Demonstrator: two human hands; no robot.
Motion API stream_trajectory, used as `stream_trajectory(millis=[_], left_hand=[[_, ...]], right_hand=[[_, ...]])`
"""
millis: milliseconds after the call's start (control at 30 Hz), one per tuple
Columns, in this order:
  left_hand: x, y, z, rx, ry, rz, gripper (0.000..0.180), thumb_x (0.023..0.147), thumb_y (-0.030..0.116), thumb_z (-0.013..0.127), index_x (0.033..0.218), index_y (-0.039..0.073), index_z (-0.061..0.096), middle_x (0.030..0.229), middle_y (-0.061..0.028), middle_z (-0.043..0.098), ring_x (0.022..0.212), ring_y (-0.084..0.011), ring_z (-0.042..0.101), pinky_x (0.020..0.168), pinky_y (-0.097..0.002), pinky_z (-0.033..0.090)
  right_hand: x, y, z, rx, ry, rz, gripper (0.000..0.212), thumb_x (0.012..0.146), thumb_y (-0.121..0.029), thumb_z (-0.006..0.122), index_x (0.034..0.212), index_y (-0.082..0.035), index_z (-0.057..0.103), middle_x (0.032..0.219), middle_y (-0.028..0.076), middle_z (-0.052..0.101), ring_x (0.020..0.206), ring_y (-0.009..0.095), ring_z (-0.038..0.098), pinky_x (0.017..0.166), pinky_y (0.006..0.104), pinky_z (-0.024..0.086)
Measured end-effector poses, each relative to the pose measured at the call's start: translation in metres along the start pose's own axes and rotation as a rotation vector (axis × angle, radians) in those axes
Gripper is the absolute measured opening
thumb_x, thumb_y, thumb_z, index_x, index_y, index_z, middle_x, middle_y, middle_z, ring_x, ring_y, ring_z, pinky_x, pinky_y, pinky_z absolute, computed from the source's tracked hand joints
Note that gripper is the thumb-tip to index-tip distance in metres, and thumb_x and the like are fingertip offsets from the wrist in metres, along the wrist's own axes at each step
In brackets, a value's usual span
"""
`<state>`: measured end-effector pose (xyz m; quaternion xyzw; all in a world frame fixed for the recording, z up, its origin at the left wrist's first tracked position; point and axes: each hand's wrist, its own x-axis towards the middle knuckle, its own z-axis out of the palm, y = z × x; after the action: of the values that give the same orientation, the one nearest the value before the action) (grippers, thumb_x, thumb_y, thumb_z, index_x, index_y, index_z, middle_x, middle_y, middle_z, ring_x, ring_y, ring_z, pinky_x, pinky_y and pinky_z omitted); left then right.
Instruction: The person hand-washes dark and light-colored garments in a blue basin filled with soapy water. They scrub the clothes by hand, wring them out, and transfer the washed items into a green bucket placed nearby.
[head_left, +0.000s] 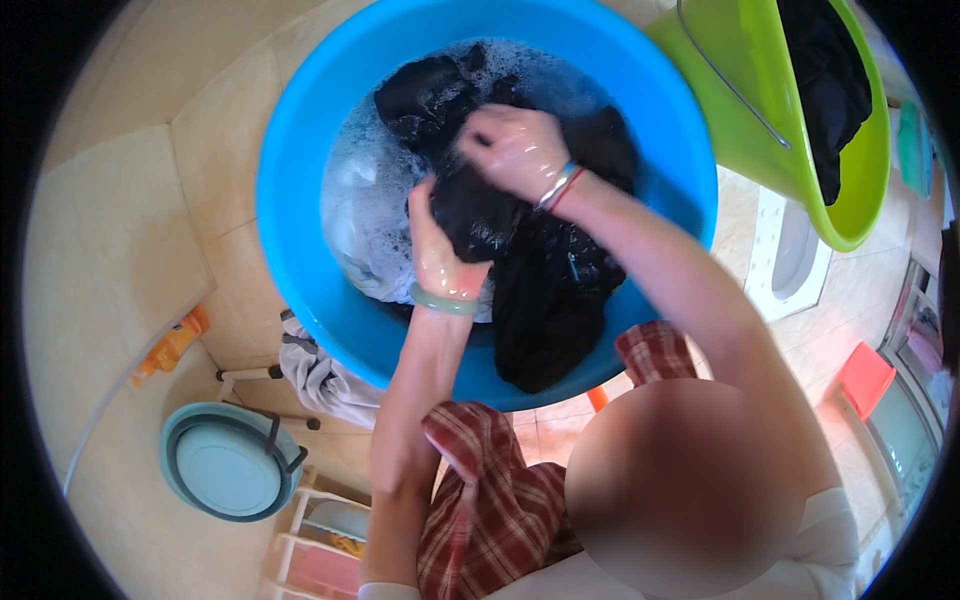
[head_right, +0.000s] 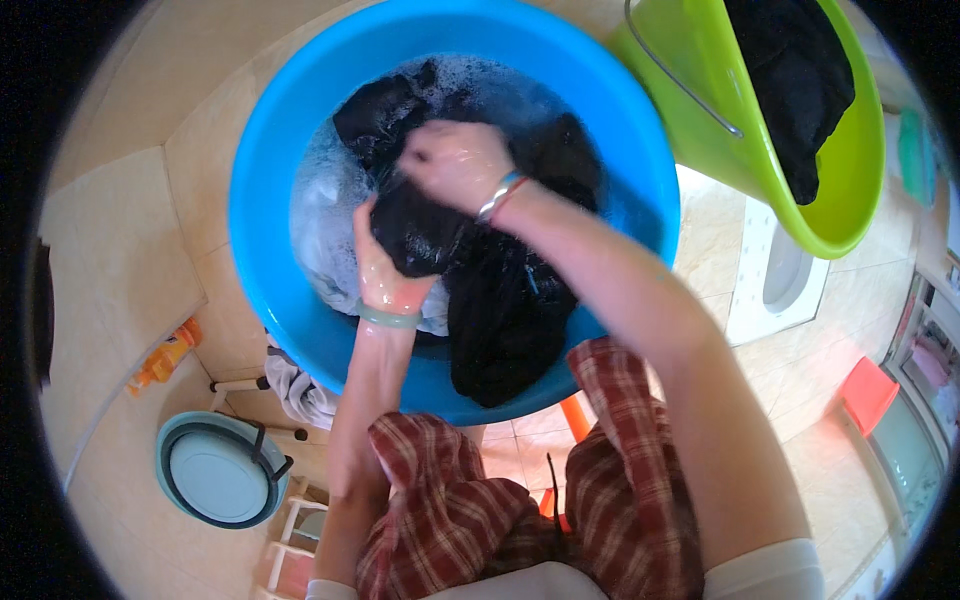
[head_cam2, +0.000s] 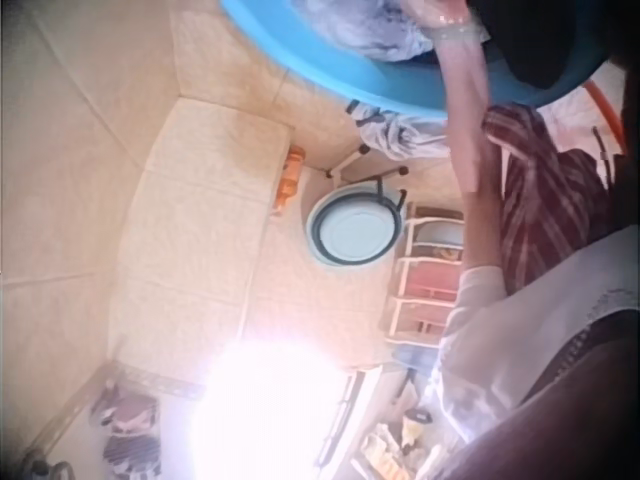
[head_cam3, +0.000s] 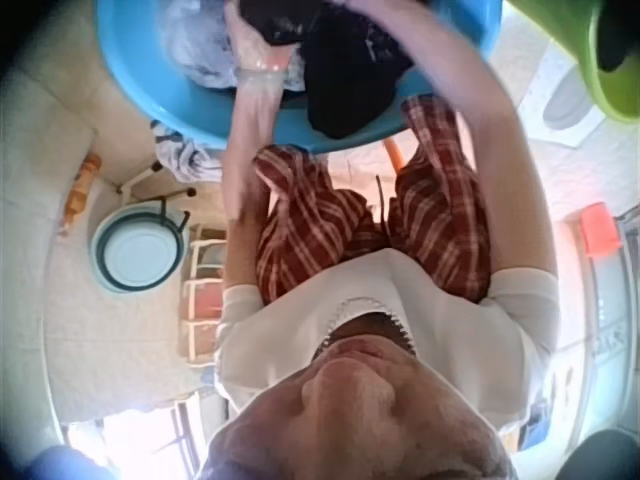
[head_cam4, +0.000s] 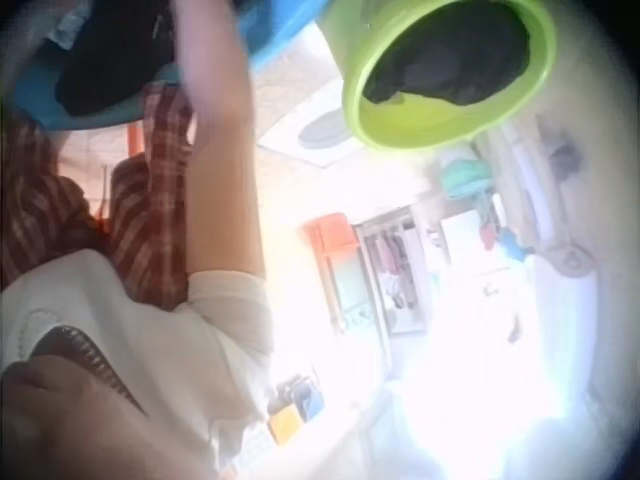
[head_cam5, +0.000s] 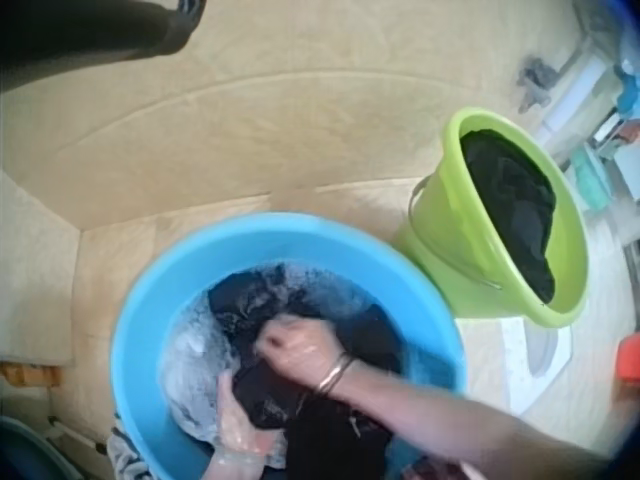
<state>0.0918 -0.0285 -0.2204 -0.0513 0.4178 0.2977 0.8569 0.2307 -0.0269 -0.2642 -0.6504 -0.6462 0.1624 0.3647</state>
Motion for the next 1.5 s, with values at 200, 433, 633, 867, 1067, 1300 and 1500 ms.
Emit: stream_trajectory(millis=[200,433,633,867,1067,1300,1500], left_hand=[[0.014,0.007,-0.020,0.193,0.024,0.086,0.059,0.096,0.050,0.055,0.137,0.009,0.048,0.135,-0.0077,0.055,0.129,-0.0269,0.047,0.111,-0.0451,0.034],[0.024,0.017,-0.032,0.246,-0.014,0.008,0.068,0.096,0.057,0.050,0.147,0.015,0.036,0.146,-0.0073,0.046,0.137,-0.0276,0.037,0.118,-0.0505,0.018],[0.018,0.025,-0.038,0.196,-0.092,-0.033,0.060,0.098,0.053,0.050,0.137,0.008,0.049,0.135,-0.0080,0.056,0.126,-0.0252,0.049,0.113,-0.0449,0.029],[0.022,0.035,-0.006,-0.005,-0.504,-0.378,0.060,0.099,0.053,0.048,0.133,0.004,0.054,0.120,-0.0122,0.066,0.107,-0.0217,0.062,0.093,-0.0383,0.050],[0.062,0.037,-0.084,-0.137,-0.720,-0.434,0.065,0.095,0.060,0.049,0.126,0.004,0.058,0.118,-0.0128,0.065,0.109,-0.0224,0.062,0.088,-0.0359,0.053],[0.012,-0.012,-0.060,-0.136,-0.410,0.136,0.039,0.100,0.031,0.046,0.128,0.006,0.055,0.128,-0.0053,0.059,0.115,-0.0183,0.058,0.098,-0.0360,0.047],[-0.044,-0.001,0.037,0.517,0.150,0.353,0.028,0.093,0.021,0.067,0.113,0.002,0.067,0.104,-0.0046,0.069,0.090,-0.0117,0.064,0.081,-0.0260,0.052]], right_hand=[[-0.023,0.056,-0.001,-0.297,-0.109,0.615,0.032,0.096,-0.036,0.053,0.084,-0.009,0.066,0.083,0.013,0.068,0.082,0.036,0.067,0.071,0.0485,0.054],[-0.053,0.063,0.001,-0.455,-0.412,0.240,0.027,0.094,-0.033,0.058,0.105,-0.008,0.059,0.107,0.021,0.063,0.093,0.038,0.066,0.073,0.0473,0.055],[-0.027,-0.027,-0.002,0.036,-0.075,0.153,0.014,0.092,-0.018,0.059,0.091,-0.005,0.062,0.089,0.015,0.063,0.080,0.037,0.064,0.067,0.0434,0.053],[-0.046,-0.145,-0.013,0.357,-0.114,-0.336,0.018,0.079,-0.029,0.072,0.077,-0.015,0.060,0.082,0.001,0.050,0.071,0.014,0.057,0.055,0.0269,0.050],[-0.019,-0.133,-0.004,0.222,-0.010,-0.393,0.025,0.075,-0.027,0.074,0.066,-0.014,0.055,0.077,0.000,0.050,0.066,0.013,0.058,0.052,0.0265,0.048],[0.000,-0.067,-0.009,0.088,0.021,-0.177,0.008,0.073,-0.016,0.069,0.073,-0.014,0.061,0.071,0.004,0.057,0.061,0.020,0.063,0.049,0.0312,0.051],[-0.035,-0.001,-0.019,0.108,-0.082,0.395,0.018,0.088,-0.023,0.064,0.100,-0.009,0.064,0.095,0.008,0.067,0.094,0.031,0.066,0.074,0.0427,0.055]])
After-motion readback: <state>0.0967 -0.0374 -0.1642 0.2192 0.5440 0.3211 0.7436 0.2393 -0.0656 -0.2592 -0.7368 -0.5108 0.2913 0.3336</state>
